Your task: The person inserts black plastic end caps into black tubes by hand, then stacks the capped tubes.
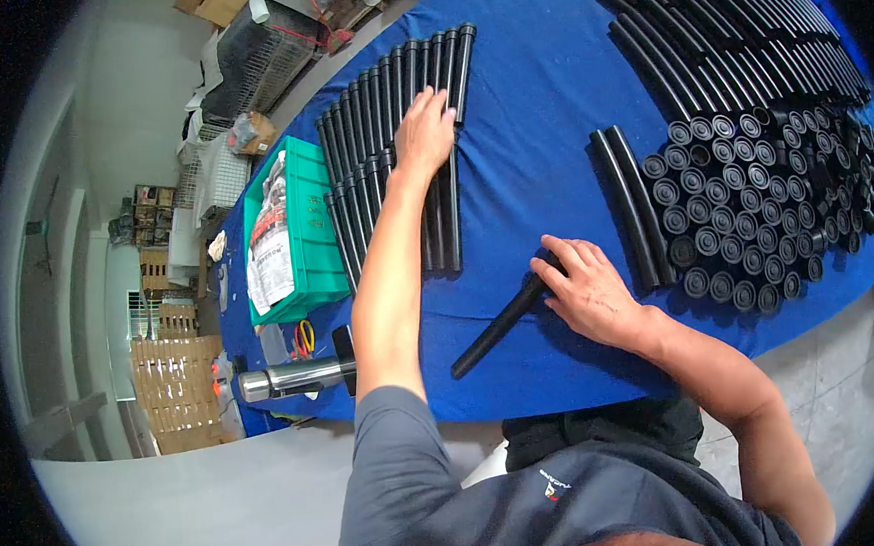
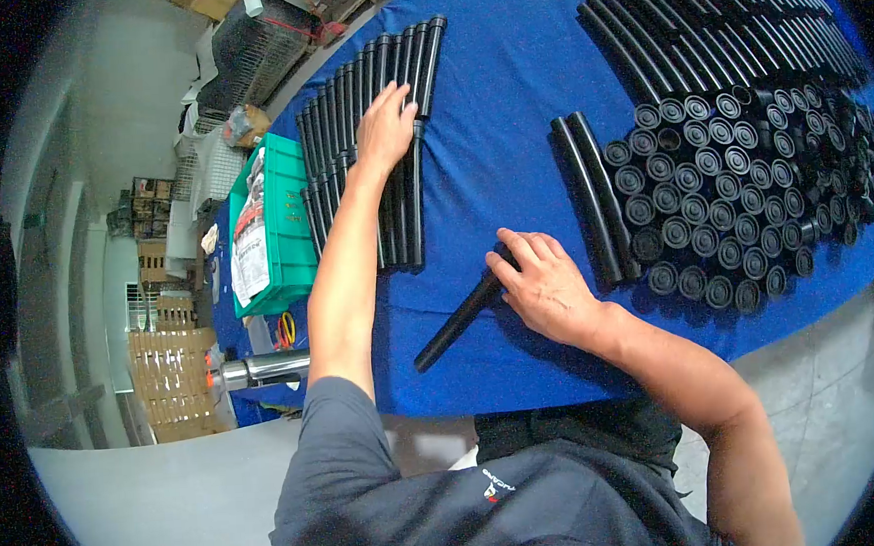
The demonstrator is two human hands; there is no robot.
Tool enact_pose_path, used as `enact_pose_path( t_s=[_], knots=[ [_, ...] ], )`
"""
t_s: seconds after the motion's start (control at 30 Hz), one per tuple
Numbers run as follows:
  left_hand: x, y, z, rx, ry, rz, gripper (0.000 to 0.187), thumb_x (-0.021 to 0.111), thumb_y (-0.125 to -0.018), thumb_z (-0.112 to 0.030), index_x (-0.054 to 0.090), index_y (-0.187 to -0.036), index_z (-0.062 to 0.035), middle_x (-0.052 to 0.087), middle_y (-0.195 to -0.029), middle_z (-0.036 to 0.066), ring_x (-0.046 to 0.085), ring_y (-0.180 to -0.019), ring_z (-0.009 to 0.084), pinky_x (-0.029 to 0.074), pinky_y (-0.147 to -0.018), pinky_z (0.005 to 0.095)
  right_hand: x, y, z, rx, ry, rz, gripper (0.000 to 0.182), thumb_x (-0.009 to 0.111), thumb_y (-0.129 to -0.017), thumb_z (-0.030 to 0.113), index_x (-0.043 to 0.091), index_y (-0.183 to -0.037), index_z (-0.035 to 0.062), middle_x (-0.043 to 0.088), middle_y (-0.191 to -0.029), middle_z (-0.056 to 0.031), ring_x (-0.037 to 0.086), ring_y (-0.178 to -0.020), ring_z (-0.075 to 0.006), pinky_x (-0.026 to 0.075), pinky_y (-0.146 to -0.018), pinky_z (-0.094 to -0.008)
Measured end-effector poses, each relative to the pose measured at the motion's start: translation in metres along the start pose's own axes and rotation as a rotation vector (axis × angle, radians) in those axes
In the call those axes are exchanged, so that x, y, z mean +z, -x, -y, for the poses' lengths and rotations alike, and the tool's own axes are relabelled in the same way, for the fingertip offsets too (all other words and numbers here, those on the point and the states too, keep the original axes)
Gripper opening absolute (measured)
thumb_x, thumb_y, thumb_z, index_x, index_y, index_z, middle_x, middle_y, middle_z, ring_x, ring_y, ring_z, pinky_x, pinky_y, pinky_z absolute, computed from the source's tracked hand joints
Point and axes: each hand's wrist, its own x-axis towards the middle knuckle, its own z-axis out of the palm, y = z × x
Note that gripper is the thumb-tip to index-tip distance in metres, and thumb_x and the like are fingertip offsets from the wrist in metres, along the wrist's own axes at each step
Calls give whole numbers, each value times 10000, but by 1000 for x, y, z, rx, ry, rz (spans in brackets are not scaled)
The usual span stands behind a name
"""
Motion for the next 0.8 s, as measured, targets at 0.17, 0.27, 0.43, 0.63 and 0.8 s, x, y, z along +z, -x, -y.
enact_pose_path(
  t_s=[0.17, 0.27, 0.43, 0.63, 0.8],
  knots=[
    [-57, 131, -57, 134, 136, -72, 224, 671, -930, -183, 716, -1063, -8, 721, -1077, 176, 695, -1003, 349, 552, -893, 419, 3, 2, -3, -22, 4, -20, 556, 743, -773, 110, 577, -1296, 15, 503, -1375, -256, 520, -1256, -406, 421, -1072, -503],
    [-75, 214, -89, 84, 223, 12, 192, 777, -838, -136, 721, -966, -5, 717, -963, 161, 704, -888, 325, 570, -800, 403, 5, 3, -4, -25, 7, -19, 540, 733, -787, 105, 578, -1297, 12, 498, -1384, -267, 522, -1252, -411, 418, -1074, -505],
    [-70, 284, -116, 11, 317, 148, 382, 823, -795, -178, 682, -1101, 4, 698, -1004, 166, 671, -911, 353, 547, -808, 431, 1, 1, 2, 7, 3, 8, 544, 748, -789, 96, 578, -1299, 16, 494, -1389, -247, 516, -1258, -410, 421, -1072, -504],
    [-57, 287, -120, 33, 296, 42, 359, 805, -796, -112, 656, -1098, 11, 665, -969, 163, 670, -866, 348, 555, -775, 422, 7, 4, 0, 64, -16, -52, 670, 757, -779, 73, 497, -1393, 3, 454, -1424, -259, 509, -1258, -425, 429, -1075, -493],
    [-88, 214, -95, -6, 224, -120, 302, 783, -825, -153, 692, -1047, 29, 675, -948, 166, 688, -816, 317, 564, -746, 404, 4, 1, 4, 89, -91, -137, 758, 751, -777, 70, 419, -1453, -18, 441, -1433, -276, 508, -1250, -444, 431, -1075, -495]
  ],
)
